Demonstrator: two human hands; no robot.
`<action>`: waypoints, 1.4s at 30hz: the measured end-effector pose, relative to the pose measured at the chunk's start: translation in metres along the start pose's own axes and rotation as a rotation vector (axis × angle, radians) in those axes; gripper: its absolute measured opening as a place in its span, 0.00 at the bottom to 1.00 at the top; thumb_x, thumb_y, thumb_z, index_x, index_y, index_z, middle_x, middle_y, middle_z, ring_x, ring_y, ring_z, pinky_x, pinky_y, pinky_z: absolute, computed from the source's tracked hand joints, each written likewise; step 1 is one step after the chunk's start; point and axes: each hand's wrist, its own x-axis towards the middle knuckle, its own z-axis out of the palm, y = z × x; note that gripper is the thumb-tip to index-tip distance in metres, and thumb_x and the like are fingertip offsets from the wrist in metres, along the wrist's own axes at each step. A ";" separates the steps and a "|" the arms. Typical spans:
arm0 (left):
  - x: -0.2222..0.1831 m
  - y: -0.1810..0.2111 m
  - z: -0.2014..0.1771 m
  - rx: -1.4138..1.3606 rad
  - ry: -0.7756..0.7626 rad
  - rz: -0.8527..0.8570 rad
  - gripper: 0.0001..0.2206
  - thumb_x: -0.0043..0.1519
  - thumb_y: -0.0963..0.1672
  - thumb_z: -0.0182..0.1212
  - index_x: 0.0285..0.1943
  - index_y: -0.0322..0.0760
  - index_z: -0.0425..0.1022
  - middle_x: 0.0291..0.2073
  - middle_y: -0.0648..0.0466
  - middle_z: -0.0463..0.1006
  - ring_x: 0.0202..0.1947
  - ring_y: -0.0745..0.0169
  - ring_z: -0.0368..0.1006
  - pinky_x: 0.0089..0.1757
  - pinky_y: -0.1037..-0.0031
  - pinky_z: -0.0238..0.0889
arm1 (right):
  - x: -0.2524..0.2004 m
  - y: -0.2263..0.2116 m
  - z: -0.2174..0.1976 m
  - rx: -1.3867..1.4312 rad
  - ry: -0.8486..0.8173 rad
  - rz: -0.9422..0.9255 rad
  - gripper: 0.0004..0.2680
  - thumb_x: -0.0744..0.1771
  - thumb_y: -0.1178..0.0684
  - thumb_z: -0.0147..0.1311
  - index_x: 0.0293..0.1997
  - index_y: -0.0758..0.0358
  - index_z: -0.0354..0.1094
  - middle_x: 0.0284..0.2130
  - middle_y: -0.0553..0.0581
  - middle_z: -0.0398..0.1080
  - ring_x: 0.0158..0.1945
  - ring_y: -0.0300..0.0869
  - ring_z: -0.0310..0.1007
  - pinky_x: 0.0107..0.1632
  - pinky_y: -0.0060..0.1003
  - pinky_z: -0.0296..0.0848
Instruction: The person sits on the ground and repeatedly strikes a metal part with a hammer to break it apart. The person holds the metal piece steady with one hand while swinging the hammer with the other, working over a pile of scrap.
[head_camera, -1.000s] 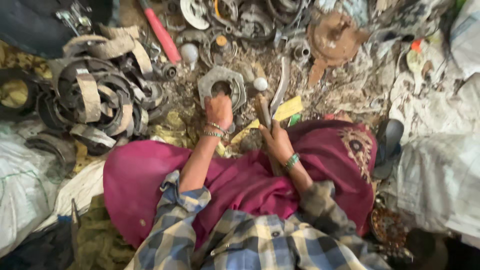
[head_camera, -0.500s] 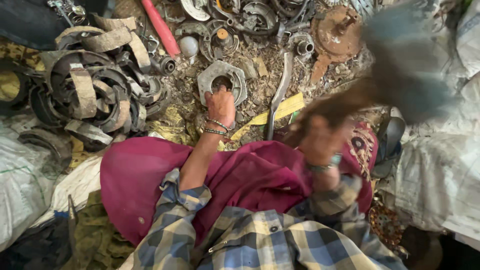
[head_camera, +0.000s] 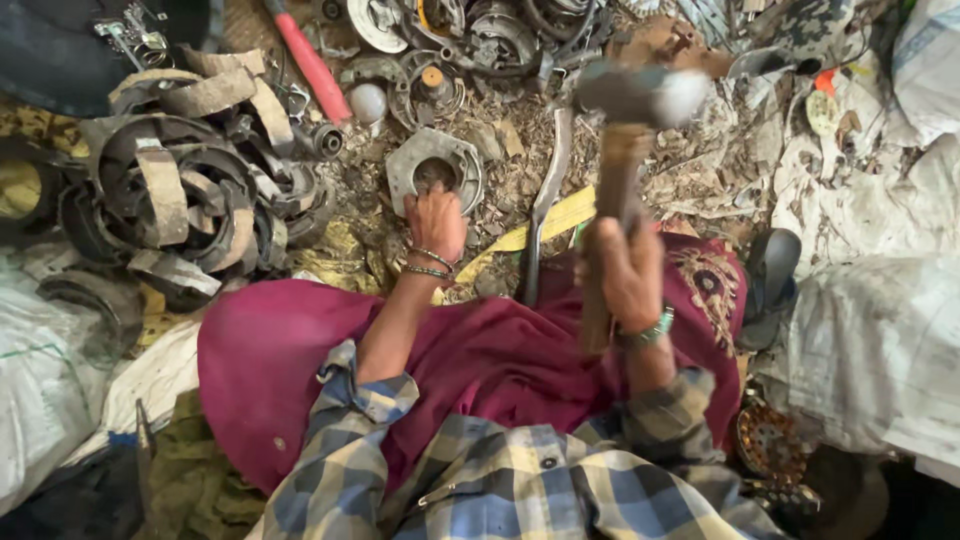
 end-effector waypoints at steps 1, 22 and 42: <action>0.000 0.001 -0.003 -0.017 -0.062 -0.009 0.08 0.46 0.46 0.74 0.30 0.39 0.84 0.38 0.43 0.81 0.40 0.44 0.79 0.48 0.52 0.58 | -0.005 -0.018 -0.002 0.079 -0.003 -0.135 0.12 0.74 0.46 0.47 0.56 0.67 0.58 0.29 0.54 0.72 0.25 0.36 0.73 0.26 0.32 0.77; 0.002 -0.009 0.016 0.003 -0.028 -0.031 0.04 0.49 0.44 0.71 0.28 0.41 0.84 0.34 0.46 0.80 0.38 0.48 0.78 0.49 0.54 0.61 | -0.006 -0.002 0.025 0.014 0.000 -0.057 0.12 0.72 0.45 0.49 0.52 0.64 0.59 0.28 0.56 0.73 0.24 0.37 0.74 0.24 0.33 0.79; -0.002 -0.003 0.010 -0.013 0.014 -0.034 0.12 0.46 0.50 0.74 0.32 0.41 0.84 0.34 0.47 0.80 0.38 0.46 0.77 0.45 0.53 0.60 | -0.005 0.054 0.036 -0.303 -0.004 0.194 0.15 0.70 0.44 0.47 0.54 0.67 0.63 0.29 0.62 0.75 0.28 0.45 0.77 0.30 0.43 0.78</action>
